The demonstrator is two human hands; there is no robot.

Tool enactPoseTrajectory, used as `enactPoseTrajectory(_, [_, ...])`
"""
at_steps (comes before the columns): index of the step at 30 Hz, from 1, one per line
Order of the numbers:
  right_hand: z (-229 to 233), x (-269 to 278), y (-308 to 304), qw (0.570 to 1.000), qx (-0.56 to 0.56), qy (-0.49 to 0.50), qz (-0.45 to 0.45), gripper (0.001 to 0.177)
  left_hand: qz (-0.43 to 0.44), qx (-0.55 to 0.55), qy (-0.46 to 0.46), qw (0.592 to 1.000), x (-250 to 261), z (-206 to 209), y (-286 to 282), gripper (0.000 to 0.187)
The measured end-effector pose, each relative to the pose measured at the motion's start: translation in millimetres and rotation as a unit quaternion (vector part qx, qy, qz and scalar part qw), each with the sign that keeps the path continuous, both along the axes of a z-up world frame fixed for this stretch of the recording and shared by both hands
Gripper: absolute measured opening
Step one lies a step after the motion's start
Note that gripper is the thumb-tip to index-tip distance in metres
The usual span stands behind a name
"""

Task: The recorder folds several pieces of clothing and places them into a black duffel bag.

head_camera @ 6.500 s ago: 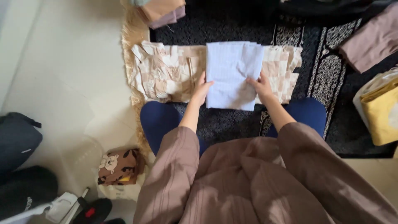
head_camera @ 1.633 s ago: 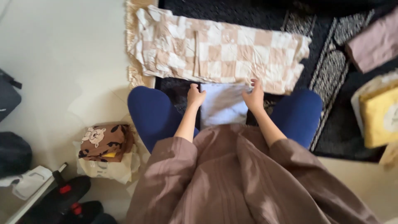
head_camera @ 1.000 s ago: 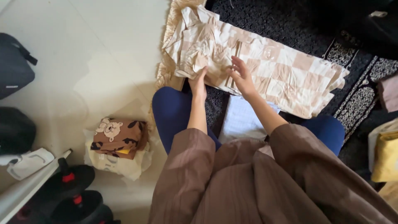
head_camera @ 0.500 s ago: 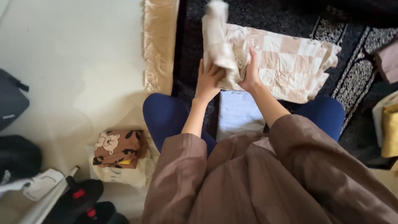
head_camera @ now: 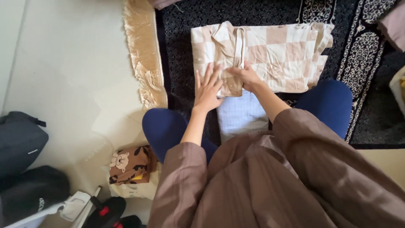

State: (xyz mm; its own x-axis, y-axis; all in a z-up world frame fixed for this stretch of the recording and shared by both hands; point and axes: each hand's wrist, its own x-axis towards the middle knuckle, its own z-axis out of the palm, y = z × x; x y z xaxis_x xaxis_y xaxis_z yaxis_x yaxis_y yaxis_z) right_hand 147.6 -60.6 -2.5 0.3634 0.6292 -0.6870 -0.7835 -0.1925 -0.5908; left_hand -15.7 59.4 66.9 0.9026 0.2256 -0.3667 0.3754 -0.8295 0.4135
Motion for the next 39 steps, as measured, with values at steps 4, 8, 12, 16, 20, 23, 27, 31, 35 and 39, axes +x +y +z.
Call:
enactPoseTrajectory(4, [-6.0, -1.3, -7.5, 1.0, 0.018, -0.018, -0.014, 0.044, 0.072, -0.096, -0.029, 0.992, -2.4, -8.5, 0.2, 0.075])
enactPoseTrajectory(8, [-28.3, -8.0, -23.3, 0.999, 0.023, -0.036, -0.029, 0.045, 0.168, -0.001, -0.127, 0.978, -7.0, -39.8, -9.8, 0.076])
enactPoseTrajectory(12, [-38.9, -6.9, -22.3, 0.997, 0.02, -0.074, -0.027, 0.049, 0.18, 0.075, -0.06, 0.979, -1.9, -57.7, -10.9, 0.075])
enactPoseTrajectory(16, [-36.0, 1.4, -18.4, 0.994, -0.022, -0.105, 0.001, 0.05, 0.191, 0.054, -0.062, 0.978, 0.5, -63.7, -12.3, 0.075])
enactPoseTrajectory(20, [-48.1, 9.5, -25.8, 0.987, -0.054, -0.147, 0.021, 0.047, 0.197, 0.045, -0.053, 0.978, 10.2, -60.6, -16.4, 0.075])
enactPoseTrajectory(23, [-58.8, 12.6, -35.7, 0.986, -0.078, -0.146, 0.012, 0.043, 0.193, 0.062, -0.046, 0.978, 14.0, -64.8, -22.9, 0.075])
enactPoseTrajectory(27, [-42.0, 16.6, -30.2, 0.987, -0.078, -0.14, -0.009, 0.048, 0.179, 0.093, -0.041, 0.979, 15.5, -69.9, -25.7, 0.076])
enactPoseTrajectory(31, [-48.0, 18.4, -44.8, 0.987, -0.078, -0.14, -0.016, 0.048, 0.168, 0.092, -0.048, 0.98, 18.1, -69.3, -29.3, 0.076])
enactPoseTrajectory(35, [-40.5, 25.6, -65.8, 0.968, -0.146, -0.2, -0.029, 0.049, 0.164, 0.094, -0.007, 0.982, 22.0, -71.8, -31.4, 0.076])
enactPoseTrajectory(39, [-43.0, 34.4, -98.4, 0.902, -0.193, -0.38, -0.063, 0.036, 0.167, 0.113, -0.005, 0.979, 28.1, -75.4, -32.6, 0.077])
